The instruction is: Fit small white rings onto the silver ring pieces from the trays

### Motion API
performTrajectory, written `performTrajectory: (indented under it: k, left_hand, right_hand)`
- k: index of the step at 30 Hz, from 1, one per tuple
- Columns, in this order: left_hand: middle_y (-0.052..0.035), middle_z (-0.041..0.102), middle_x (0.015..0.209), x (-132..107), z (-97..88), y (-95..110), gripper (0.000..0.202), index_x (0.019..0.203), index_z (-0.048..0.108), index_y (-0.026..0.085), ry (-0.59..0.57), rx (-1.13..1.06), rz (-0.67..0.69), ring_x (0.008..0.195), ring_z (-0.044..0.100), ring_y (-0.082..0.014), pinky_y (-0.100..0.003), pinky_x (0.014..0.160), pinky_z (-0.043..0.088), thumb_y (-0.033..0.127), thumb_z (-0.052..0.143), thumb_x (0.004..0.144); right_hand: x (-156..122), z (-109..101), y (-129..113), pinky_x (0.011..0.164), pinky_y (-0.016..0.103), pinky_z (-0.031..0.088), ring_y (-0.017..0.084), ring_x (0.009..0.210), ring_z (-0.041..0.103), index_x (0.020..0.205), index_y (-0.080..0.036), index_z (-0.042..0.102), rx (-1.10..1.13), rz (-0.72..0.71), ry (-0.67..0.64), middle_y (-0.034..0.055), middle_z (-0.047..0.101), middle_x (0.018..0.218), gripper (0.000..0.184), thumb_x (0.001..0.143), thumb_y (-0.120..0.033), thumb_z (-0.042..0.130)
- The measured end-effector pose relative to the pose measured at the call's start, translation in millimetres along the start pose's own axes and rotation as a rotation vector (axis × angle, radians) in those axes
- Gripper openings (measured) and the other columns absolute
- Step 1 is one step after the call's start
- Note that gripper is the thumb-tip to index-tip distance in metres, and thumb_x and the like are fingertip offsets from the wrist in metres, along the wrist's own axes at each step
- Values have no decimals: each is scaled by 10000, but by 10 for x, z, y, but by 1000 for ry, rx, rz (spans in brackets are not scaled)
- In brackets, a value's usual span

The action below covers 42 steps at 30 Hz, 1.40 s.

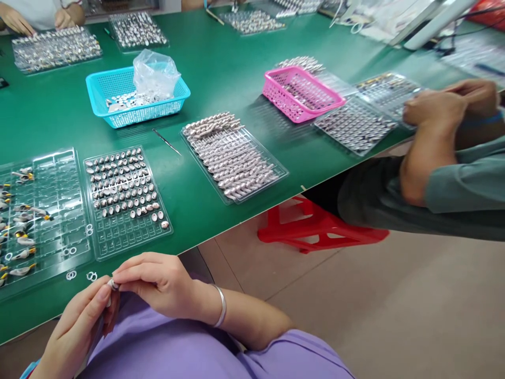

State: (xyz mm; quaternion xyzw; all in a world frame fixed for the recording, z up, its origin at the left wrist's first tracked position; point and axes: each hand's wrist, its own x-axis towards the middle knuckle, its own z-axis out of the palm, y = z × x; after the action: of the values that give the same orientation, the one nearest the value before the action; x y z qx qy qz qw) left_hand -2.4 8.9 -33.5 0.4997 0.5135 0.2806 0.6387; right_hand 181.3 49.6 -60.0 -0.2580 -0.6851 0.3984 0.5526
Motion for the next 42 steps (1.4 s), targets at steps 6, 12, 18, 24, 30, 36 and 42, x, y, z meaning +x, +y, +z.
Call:
performTrajectory:
  k: [6, 12, 18, 24, 30, 36, 42]
  left_hand:
    - [34, 495, 604, 2, 21, 26, 413, 666, 485, 209, 12, 72, 28, 553, 453, -115, -228, 545, 388, 437, 401, 1000]
    - [32, 490, 597, 15, 38, 78, 424, 657, 487, 208, 38, 187, 94, 542, 432, -115, -229, 530, 367, 429, 388, 1004]
    - [30, 492, 617, 2, 29, 21, 409, 676, 490, 211, 18, 66, 52, 562, 452, -118, -230, 555, 389, 427, 384, 1007]
    - [32, 490, 616, 6, 55, -1, 411, 683, 495, 210, 36, 49, 37, 560, 449, -115, -228, 554, 385, 443, 387, 1004]
    - [30, 478, 593, -1, 61, 42, 432, 660, 478, 207, 60, 98, 38, 542, 427, -115, -234, 528, 359, 452, 380, 1002]
    - [26, 478, 603, -1, 58, 81, 431, 661, 472, 210, 48, 163, 54, 545, 426, -122, -240, 521, 361, 455, 372, 1001]
    - [30, 472, 603, 7, 54, 116, 434, 667, 464, 216, 33, 225, 74, 539, 422, -124, -239, 513, 360, 465, 348, 1003]
  right_hand:
    - [-10, -1, -18, 809, 200, 620, 133, 885, 726, 988, -112, 722, -34, -10, 0, 110, 745, 958, 130, 914, -119, 615]
    - [-23, 16, -29, 802, 199, 620, 139, 871, 729, 969, -100, 733, 11, 18, 28, 116, 748, 939, 126, 898, -98, 629]
    - [-29, 80, -11, 782, 216, 624, 141, 832, 736, 938, -132, 742, 116, 108, 104, 94, 755, 913, 100, 864, -110, 677]
    - [-56, 137, 4, 769, 219, 630, 143, 821, 740, 925, -132, 754, 140, 115, 149, 101, 757, 915, 113, 853, -82, 683]
    - [-55, 120, 20, 768, 219, 636, 138, 826, 739, 935, -144, 756, 142, 112, 122, 88, 754, 925, 110, 879, -117, 665]
    - [-23, 54, 4, 755, 198, 633, 129, 823, 735, 935, -125, 750, 90, 61, 59, 98, 749, 930, 123, 905, -128, 631]
    - [-5, 45, -4, 747, 204, 633, 129, 810, 737, 905, -130, 749, 96, 108, 44, 90, 754, 909, 124, 914, -165, 630]
